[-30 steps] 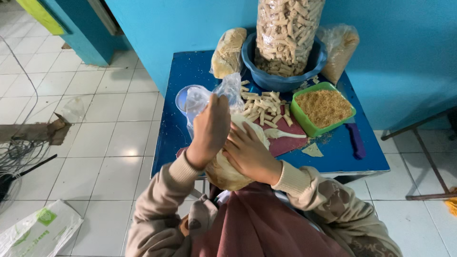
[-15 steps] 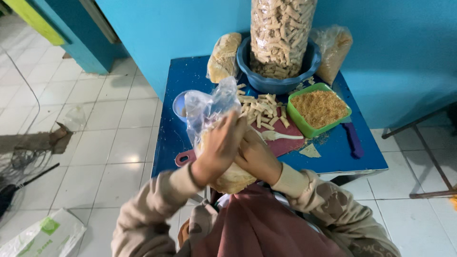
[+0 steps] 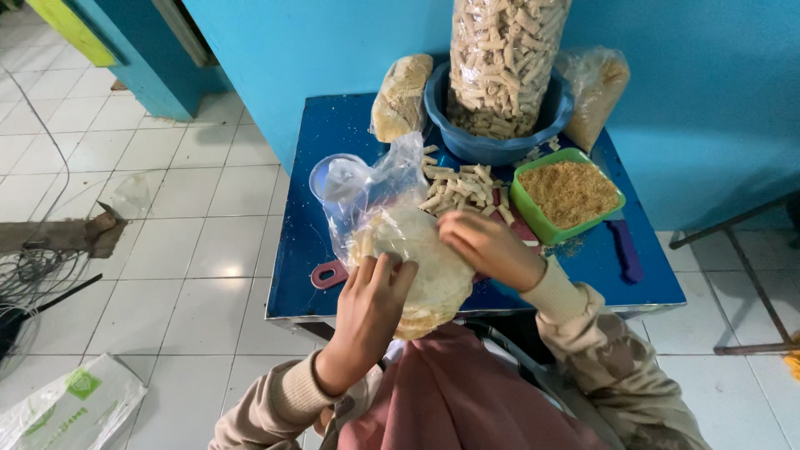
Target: The person pinches small pieces from dough sheets on a cutting board, dips the pieces into a container of brown crumbs, and later wraps a large dough ball in a plastic bag and sets it beside other wrapped dough on the table.
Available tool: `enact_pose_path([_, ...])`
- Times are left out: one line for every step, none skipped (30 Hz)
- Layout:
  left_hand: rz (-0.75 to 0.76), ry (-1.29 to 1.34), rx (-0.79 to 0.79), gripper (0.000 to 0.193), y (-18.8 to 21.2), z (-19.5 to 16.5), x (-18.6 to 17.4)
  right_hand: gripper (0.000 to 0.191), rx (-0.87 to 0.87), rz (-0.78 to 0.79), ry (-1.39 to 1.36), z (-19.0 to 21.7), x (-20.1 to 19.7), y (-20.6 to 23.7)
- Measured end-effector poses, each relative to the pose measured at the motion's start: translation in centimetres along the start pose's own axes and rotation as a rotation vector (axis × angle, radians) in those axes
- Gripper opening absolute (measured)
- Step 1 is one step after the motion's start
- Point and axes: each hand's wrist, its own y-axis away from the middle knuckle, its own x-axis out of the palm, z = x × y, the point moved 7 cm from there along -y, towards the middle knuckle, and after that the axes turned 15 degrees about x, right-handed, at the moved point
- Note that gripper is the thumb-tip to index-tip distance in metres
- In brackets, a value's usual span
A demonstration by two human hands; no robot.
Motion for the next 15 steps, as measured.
enact_pose_path([0.006,0.0,-0.012,0.03,0.0,0.0,0.1,0.024,-0.06,-0.009,-0.02,0.8,-0.3,0.7])
enact_pose_path([-0.008,0.012,0.007,0.029,-0.1,-0.2,0.2,0.029,-0.116,-0.013,-0.043,1.6,-0.4,1.4])
enact_pose_path([-0.021,0.023,0.026,0.028,-0.3,-0.3,0.3,0.03,-0.105,-0.031,-0.032,1.9,-0.1,1.4])
enact_pose_path([-0.036,0.032,0.05,0.028,-0.6,-0.5,0.4,0.032,-0.096,-0.052,-0.018,2.1,0.1,1.4])
enact_pose_path([-0.047,0.045,0.07,0.028,-0.9,-0.8,0.7,0.034,-0.09,-0.076,-0.001,2.1,0.1,1.2])
enact_pose_path([-0.06,0.055,0.088,0.029,-1.2,-1.2,0.9,0.027,-0.034,-0.096,0.064,1.6,0.3,0.7])
enact_pose_path([-0.07,0.066,0.106,0.03,-1.4,-1.4,1.0,0.021,0.024,-0.115,0.128,1.1,0.5,0.2])
enact_pose_path([-0.074,0.078,0.095,0.031,-1.3,-1.2,1.0,0.016,0.086,-0.135,0.191,0.6,0.6,-0.1])
enact_pose_path([-0.081,0.09,0.086,0.031,-1.2,-1.1,1.0,0.017,0.096,-0.159,0.199,0.3,0.3,-0.2])
enact_pose_path([-0.087,0.099,0.074,0.032,-1.0,-0.9,0.9,0.018,0.103,-0.182,0.205,0.1,0.0,-0.3])
enact_pose_path([-0.075,0.089,0.062,0.035,-0.6,-0.6,0.9,0.021,0.112,-0.204,0.209,-0.1,-0.2,-0.3])
enact_pose_path([-0.061,0.08,0.048,0.037,0.0,-0.3,0.7,0.021,0.119,-0.217,0.227,-0.2,-0.4,-0.1])
enact_pose_path([-0.048,0.071,0.035,0.039,0.5,0.0,0.7,0.022,0.126,-0.23,0.245,-0.3,-0.8,0.3])
enact_pose_path([-0.055,0.069,0.019,0.039,1.0,0.4,0.5,0.022,0.134,-0.245,0.264,-0.4,-1.0,0.6])
enact_pose_path([-0.062,0.068,0.001,0.039,1.6,0.7,0.5,0.023,0.144,-0.232,0.259,-0.5,-1.1,1.0])
